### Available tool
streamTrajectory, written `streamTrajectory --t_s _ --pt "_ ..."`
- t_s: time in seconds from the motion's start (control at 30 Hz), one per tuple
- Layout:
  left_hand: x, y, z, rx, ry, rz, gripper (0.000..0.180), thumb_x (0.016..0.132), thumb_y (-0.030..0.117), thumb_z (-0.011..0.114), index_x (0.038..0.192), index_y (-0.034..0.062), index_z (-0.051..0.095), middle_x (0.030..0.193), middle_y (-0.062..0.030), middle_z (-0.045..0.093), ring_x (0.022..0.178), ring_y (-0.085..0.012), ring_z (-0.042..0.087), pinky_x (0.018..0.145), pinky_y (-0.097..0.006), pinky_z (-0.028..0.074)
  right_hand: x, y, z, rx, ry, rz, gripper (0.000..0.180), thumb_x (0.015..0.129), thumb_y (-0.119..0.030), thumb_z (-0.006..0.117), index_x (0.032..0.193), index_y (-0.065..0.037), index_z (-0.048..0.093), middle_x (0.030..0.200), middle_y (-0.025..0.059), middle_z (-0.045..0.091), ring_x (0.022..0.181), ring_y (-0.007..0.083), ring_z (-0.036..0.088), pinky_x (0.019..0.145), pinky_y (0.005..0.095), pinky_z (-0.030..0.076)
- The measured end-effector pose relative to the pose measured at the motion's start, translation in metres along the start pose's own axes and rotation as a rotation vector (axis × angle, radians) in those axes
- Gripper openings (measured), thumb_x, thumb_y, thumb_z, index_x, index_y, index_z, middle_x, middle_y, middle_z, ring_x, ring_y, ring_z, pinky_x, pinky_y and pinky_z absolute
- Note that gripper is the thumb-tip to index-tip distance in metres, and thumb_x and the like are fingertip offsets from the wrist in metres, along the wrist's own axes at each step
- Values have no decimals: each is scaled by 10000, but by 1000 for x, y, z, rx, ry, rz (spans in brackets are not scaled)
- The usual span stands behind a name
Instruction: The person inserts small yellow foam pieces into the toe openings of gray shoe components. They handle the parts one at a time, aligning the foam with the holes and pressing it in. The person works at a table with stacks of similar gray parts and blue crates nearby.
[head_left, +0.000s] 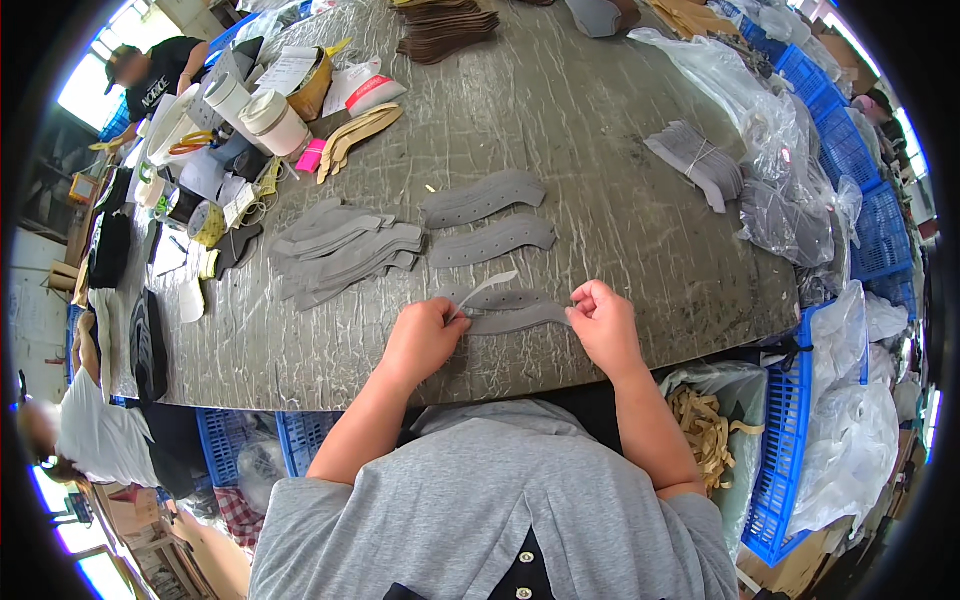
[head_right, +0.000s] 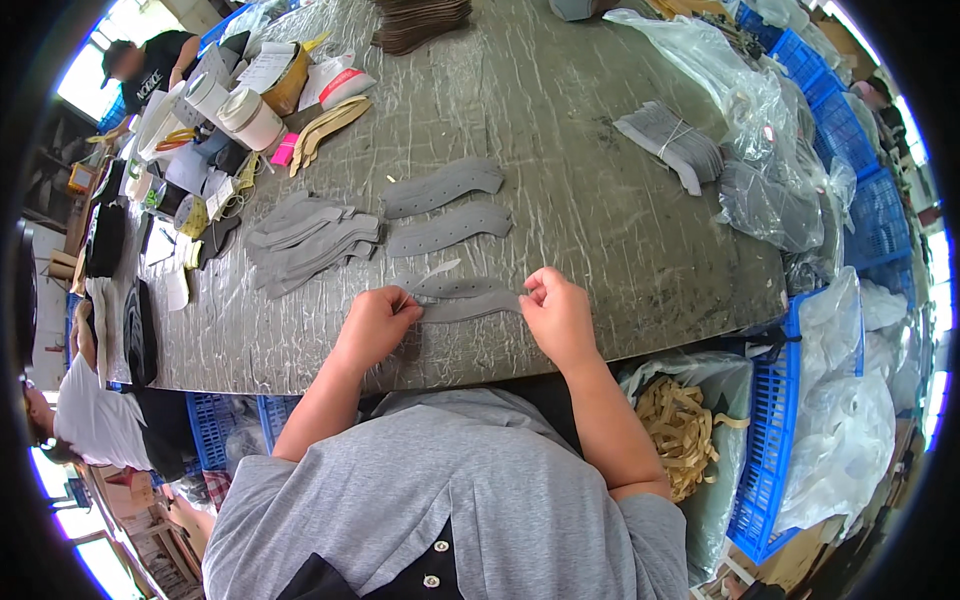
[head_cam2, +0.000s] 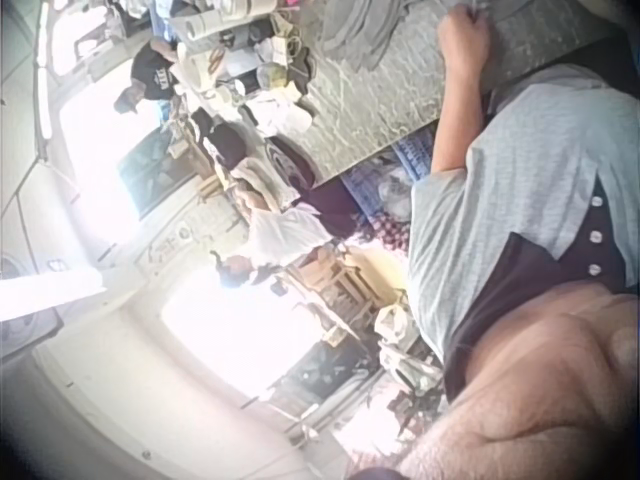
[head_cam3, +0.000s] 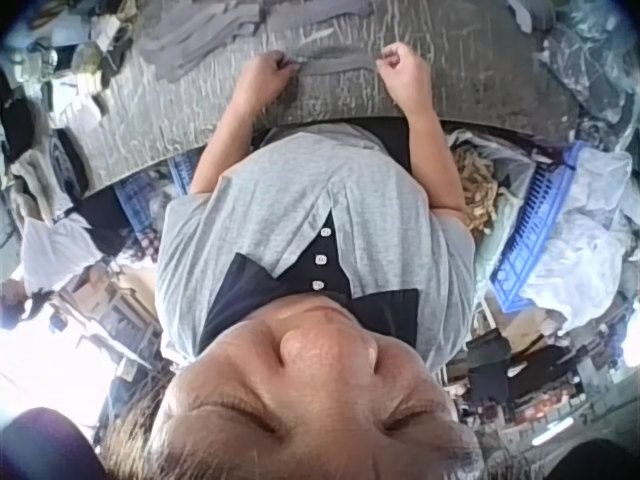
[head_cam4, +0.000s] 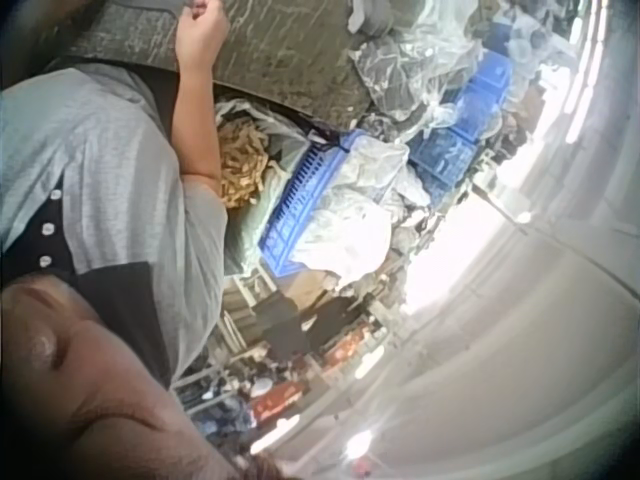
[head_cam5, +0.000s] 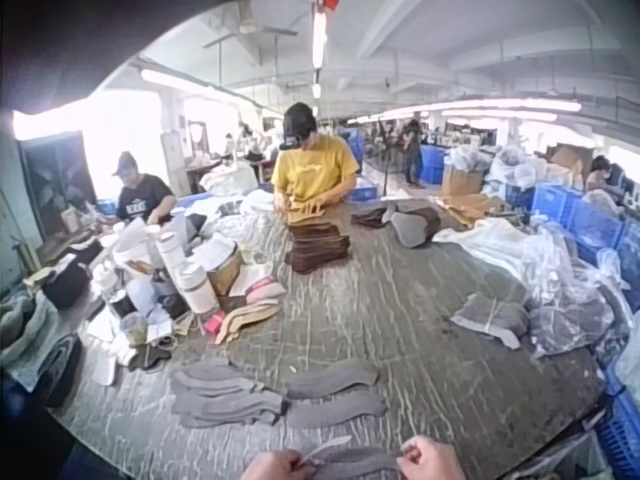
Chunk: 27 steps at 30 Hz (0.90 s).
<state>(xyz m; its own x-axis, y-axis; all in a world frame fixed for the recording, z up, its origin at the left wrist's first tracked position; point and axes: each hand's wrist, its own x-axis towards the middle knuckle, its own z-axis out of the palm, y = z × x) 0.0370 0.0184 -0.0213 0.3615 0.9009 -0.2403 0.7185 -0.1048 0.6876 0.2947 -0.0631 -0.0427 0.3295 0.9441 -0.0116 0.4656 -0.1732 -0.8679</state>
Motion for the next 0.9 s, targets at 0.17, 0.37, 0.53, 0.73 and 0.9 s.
streamTrajectory --t_s 0.17,0.37,0.53,0.73,0.9 --pt "2 0 1 15 -2 8 182 823 161 711 875 -13 697 741 -180 675 667 -253 648 659 -359 510 0 -3 1 -46 9 -3 159 781 -19 703 918 6 625 706 132 668 616 235 649 583 337 491" --pt "1 3 2 30 -5 3 185 825 162 706 872 -15 690 731 -192 664 660 -293 647 654 -372 507 -1 -4 1 -34 10 -1 144 785 -14 694 910 6 625 699 128 663 610 230 644 584 337 491" --pt "1 4 3 80 8 28 193 839 175 698 871 -14 667 740 -210 659 693 -357 646 654 -406 503 -1 -4 1 -32 10 -11 135 787 -8 687 906 6 625 693 121 657 605 220 635 584 331 490" --pt "3 13 1 201 -22 48 201 866 195 672 929 5 648 821 -239 669 806 -435 640 713 -480 500 -3 -2 1 -9 23 -20 131 785 -2 688 898 11 623 709 121 661 626 211 642 592 326 496" --pt "3 19 -1 258 -50 39 214 874 215 662 946 14 652 851 -240 676 845 -442 642 742 -502 503 -2 5 2 17 13 -20 129 786 4 686 897 16 622 716 124 664 639 209 650 600 322 505"
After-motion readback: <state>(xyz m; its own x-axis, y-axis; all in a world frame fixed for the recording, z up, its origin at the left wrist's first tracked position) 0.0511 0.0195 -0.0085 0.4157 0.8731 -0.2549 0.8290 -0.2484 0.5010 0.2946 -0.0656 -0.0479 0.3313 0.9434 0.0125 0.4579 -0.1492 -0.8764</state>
